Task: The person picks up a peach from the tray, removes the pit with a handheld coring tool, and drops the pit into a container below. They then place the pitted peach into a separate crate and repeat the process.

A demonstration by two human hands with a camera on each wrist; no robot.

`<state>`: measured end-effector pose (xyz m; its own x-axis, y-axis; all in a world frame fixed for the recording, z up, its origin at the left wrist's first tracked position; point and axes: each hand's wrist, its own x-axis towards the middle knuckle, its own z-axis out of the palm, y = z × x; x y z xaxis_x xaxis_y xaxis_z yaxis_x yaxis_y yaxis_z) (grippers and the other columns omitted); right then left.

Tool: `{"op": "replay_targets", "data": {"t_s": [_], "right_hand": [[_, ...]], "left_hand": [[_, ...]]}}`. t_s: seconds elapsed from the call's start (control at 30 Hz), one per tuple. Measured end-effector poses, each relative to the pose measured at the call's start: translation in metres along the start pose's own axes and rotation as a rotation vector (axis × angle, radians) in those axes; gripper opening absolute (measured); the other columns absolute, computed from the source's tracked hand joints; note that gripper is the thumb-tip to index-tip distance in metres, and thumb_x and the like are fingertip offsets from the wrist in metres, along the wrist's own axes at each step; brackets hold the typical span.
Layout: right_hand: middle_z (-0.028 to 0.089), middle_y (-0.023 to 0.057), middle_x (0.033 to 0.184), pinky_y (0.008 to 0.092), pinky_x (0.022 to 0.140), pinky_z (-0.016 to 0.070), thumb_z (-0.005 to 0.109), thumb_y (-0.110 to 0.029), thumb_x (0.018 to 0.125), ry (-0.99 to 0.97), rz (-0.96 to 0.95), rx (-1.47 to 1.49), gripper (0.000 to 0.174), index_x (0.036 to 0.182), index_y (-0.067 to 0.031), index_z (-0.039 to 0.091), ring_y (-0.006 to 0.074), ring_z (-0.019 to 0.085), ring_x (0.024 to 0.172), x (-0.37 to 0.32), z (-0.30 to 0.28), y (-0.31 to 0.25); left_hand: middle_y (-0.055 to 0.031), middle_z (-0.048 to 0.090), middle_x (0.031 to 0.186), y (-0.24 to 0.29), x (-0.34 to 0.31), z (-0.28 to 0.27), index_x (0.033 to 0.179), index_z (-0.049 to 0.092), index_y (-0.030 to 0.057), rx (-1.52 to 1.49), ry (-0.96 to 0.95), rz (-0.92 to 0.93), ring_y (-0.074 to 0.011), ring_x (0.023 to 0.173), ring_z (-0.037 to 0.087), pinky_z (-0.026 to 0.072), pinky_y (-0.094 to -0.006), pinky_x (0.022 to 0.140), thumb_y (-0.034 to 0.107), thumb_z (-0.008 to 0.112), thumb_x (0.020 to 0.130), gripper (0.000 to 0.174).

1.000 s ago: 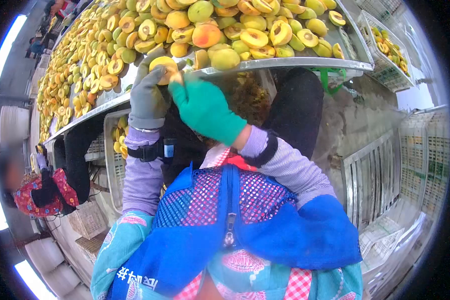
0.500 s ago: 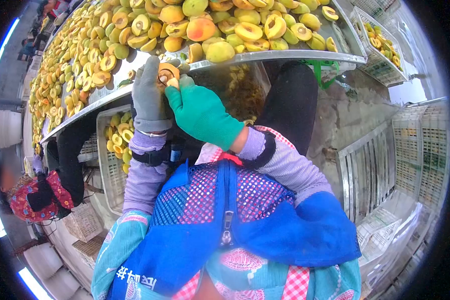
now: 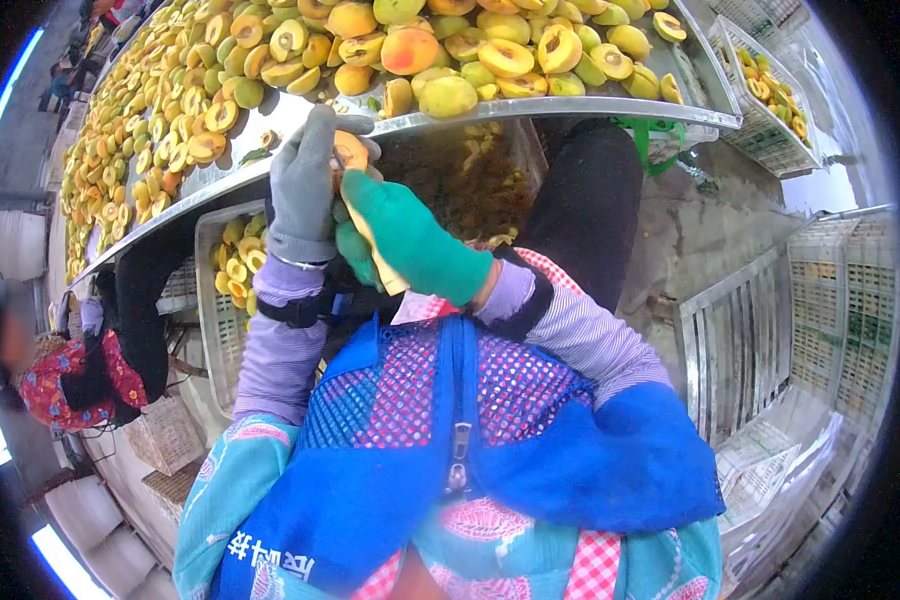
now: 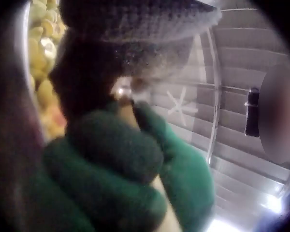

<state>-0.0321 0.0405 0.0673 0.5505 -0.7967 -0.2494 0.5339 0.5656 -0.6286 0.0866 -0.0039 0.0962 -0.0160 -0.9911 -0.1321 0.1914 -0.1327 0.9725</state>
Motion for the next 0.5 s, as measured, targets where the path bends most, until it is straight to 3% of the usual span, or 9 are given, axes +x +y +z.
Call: {"op": "replay_targets", "data": {"t_s": [0.07, 0.13, 0.2, 0.27, 0.3, 0.33, 0.4, 0.5], "right_hand": [[0.050, 0.0029, 0.062, 0.0268, 0.042, 0.0396, 0.045, -0.046, 0.095, -0.063, 0.085, 0.155, 0.038, 0.087, -0.0100, 0.052, 0.0142, 0.048, 0.048, 0.000, 0.003, 0.003], [0.049, 0.0016, 0.063, 0.0285, 0.043, 0.0396, 0.046, -0.050, 0.094, 0.025, -0.040, -0.257, 0.040, 0.088, -0.0114, 0.051, 0.0149, 0.047, 0.048, -0.006, 0.007, -0.003], [0.047, 0.0008, 0.062, 0.0287, 0.043, 0.0381, 0.045, -0.051, 0.094, -0.045, 0.122, 0.113, 0.040, 0.089, -0.0114, 0.051, 0.0141, 0.044, 0.046, -0.004, 0.007, 0.000], [0.043, -0.0006, 0.059, 0.0282, 0.042, 0.0346, 0.042, -0.049, 0.096, -0.245, 0.360, 0.528, 0.039, 0.090, -0.0116, 0.052, 0.0126, 0.038, 0.043, -0.004, 0.006, -0.012], [0.043, -0.0014, 0.059, 0.0275, 0.042, 0.0343, 0.041, -0.048, 0.096, -0.295, 0.358, 0.517, 0.038, 0.090, -0.0121, 0.052, 0.0120, 0.039, 0.044, -0.002, 0.005, -0.012], [0.043, -0.0022, 0.059, 0.0269, 0.042, 0.0339, 0.040, -0.047, 0.097, -0.346, 0.355, 0.503, 0.037, 0.090, -0.0127, 0.051, 0.0115, 0.040, 0.044, 0.000, 0.003, -0.010], [0.042, -0.0031, 0.057, 0.0264, 0.040, 0.0327, 0.040, -0.046, 0.097, -0.425, 0.371, 0.502, 0.035, 0.090, -0.0132, 0.051, 0.0112, 0.040, 0.043, 0.003, 0.003, -0.010], [0.041, -0.0030, 0.055, 0.0268, 0.039, 0.0313, 0.040, -0.045, 0.097, -0.516, 0.426, 0.495, 0.035, 0.091, -0.0125, 0.052, 0.0118, 0.038, 0.041, 0.007, 0.010, -0.004]], "left_hand": [[-0.0097, 0.062, 0.062, -0.001, 0.000, 0.002, 0.087, 0.066, -0.0024, 0.038, 0.058, 0.016, -0.0156, 0.059, 0.060, 0.0487, -0.0250, 0.057, 0.033, 0.046, 0.097, 0.041], [-0.0116, 0.063, 0.066, 0.000, 0.000, 0.004, 0.089, 0.064, -0.0026, 0.065, 0.007, 0.021, -0.0168, 0.054, 0.060, 0.0487, -0.0258, 0.053, 0.035, 0.045, 0.097, 0.044], [-0.0126, 0.064, 0.068, 0.002, 0.000, 0.002, 0.090, 0.063, -0.0024, 0.085, -0.040, 0.011, -0.0169, 0.054, 0.060, 0.0482, -0.0253, 0.051, 0.039, 0.043, 0.097, 0.046], [-0.0127, 0.063, 0.068, 0.002, 0.002, -0.002, 0.092, 0.063, -0.0022, 0.124, -0.098, 0.106, -0.0165, 0.055, 0.060, 0.0480, -0.0255, 0.052, 0.040, 0.043, 0.097, 0.047], [-0.0128, 0.063, 0.068, 0.001, 0.001, -0.004, 0.092, 0.062, -0.0020, 0.144, -0.125, 0.150, -0.0163, 0.056, 0.060, 0.0479, -0.0255, 0.052, 0.040, 0.042, 0.097, 0.047], [-0.0128, 0.063, 0.070, 0.000, 0.000, -0.006, 0.094, 0.062, -0.0014, 0.007, -0.099, 0.027, -0.0172, 0.055, 0.059, 0.0478, -0.0262, 0.053, 0.041, 0.044, 0.096, 0.046], [-0.0129, 0.063, 0.072, -0.008, -0.001, -0.014, 0.094, 0.062, -0.0011, 0.163, -0.001, 0.167, -0.0183, 0.056, 0.059, 0.0483, -0.0271, 0.053, 0.042, 0.045, 0.095, 0.046], [-0.0133, 0.064, 0.076, 0.002, -0.018, -0.024, 0.098, 0.061, -0.0005, -0.179, 0.180, -0.050, -0.0199, 0.058, 0.059, 0.0496, -0.0280, 0.054, 0.040, 0.047, 0.094, 0.043]]}}
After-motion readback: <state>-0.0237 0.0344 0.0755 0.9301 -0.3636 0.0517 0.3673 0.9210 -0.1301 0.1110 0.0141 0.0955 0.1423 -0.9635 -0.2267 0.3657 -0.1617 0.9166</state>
